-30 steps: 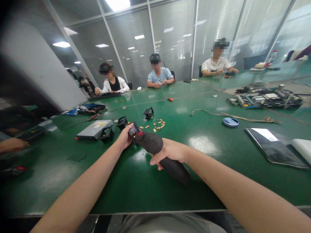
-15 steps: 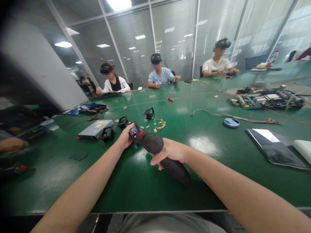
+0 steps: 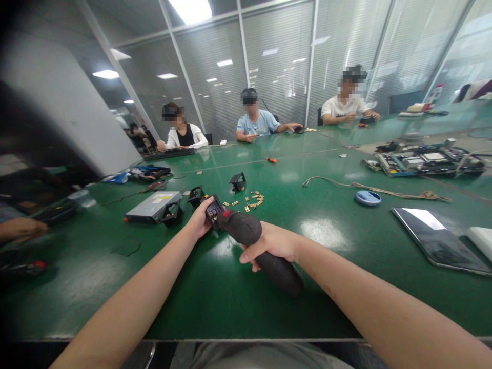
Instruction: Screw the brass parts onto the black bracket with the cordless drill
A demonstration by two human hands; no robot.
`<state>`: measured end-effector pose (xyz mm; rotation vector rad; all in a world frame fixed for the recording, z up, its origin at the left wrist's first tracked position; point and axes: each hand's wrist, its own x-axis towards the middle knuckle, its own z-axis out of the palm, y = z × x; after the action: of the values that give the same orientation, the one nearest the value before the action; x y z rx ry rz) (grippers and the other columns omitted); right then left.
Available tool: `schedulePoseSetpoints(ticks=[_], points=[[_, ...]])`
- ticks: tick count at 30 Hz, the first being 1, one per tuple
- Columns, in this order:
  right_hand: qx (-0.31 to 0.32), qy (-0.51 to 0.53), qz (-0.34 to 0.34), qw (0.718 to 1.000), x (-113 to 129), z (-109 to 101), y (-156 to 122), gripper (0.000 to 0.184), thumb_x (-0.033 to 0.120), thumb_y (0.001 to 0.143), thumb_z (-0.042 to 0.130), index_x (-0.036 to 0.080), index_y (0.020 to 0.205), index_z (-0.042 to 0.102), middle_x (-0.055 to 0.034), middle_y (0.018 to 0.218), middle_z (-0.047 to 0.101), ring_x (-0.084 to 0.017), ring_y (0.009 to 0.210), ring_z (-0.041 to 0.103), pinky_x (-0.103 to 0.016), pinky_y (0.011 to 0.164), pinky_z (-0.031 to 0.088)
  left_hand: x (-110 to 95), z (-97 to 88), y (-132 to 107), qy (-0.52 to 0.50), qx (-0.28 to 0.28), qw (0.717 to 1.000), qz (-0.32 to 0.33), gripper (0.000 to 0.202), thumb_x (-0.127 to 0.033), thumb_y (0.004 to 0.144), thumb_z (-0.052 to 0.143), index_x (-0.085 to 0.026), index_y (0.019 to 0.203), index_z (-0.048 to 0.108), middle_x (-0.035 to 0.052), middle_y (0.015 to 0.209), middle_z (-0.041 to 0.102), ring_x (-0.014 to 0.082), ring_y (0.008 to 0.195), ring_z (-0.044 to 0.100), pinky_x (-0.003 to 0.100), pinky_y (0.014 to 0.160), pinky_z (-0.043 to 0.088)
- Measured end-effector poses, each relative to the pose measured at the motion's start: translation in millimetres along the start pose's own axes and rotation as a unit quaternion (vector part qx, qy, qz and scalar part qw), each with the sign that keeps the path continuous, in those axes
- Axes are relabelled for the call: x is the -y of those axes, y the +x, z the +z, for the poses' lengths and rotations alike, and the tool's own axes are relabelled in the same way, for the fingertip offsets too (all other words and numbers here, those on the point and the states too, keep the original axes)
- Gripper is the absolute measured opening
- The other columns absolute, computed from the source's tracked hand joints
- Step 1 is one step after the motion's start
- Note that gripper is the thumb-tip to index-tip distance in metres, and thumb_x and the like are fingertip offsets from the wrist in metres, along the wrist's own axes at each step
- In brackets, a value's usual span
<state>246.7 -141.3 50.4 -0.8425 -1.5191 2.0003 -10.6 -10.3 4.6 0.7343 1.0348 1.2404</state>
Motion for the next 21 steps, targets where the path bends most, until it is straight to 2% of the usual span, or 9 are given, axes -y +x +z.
schedulePoseSetpoints(ticks=[7,14,21], points=[[0.002,-0.018,0.003,1.000,-2.3,0.0,-0.2,0.041,0.021,0.056,0.091,0.013,0.082,0.061,0.0003,0.070,0.065,-0.017,0.056,0.066,-0.028,0.053,0.056,4.0,-0.5,-2.3,0.018,0.042,0.998,0.039,0.036,-0.042,0.081,0.077,-0.015,0.102,0.064,0.0105,0.084,0.075,0.0241,0.073,0.074,0.038,0.074,0.061],[-0.012,0.006,0.001,1.000,0.7,0.8,-2.3,0.041,0.020,0.055,0.090,0.015,0.084,0.061,0.0023,0.074,0.062,-0.014,0.054,0.065,-0.027,0.052,0.056,4.6,-0.6,-2.5,0.005,0.045,0.998,0.037,0.039,-0.046,0.082,0.077,-0.016,0.103,0.065,0.0103,0.085,0.074,0.0229,0.072,0.073,0.037,0.073,0.060],[0.010,0.015,0.001,1.000,2.4,-0.1,-2.1,0.037,0.017,0.055,0.088,0.014,0.080,0.060,0.0030,0.072,0.062,-0.013,0.053,0.065,-0.025,0.050,0.055,6.2,-3.6,3.3,0.020,0.041,0.997,0.057,0.039,-0.040,0.078,0.081,-0.015,0.104,0.065,0.0087,0.085,0.074,0.0200,0.071,0.072,0.034,0.072,0.060]])
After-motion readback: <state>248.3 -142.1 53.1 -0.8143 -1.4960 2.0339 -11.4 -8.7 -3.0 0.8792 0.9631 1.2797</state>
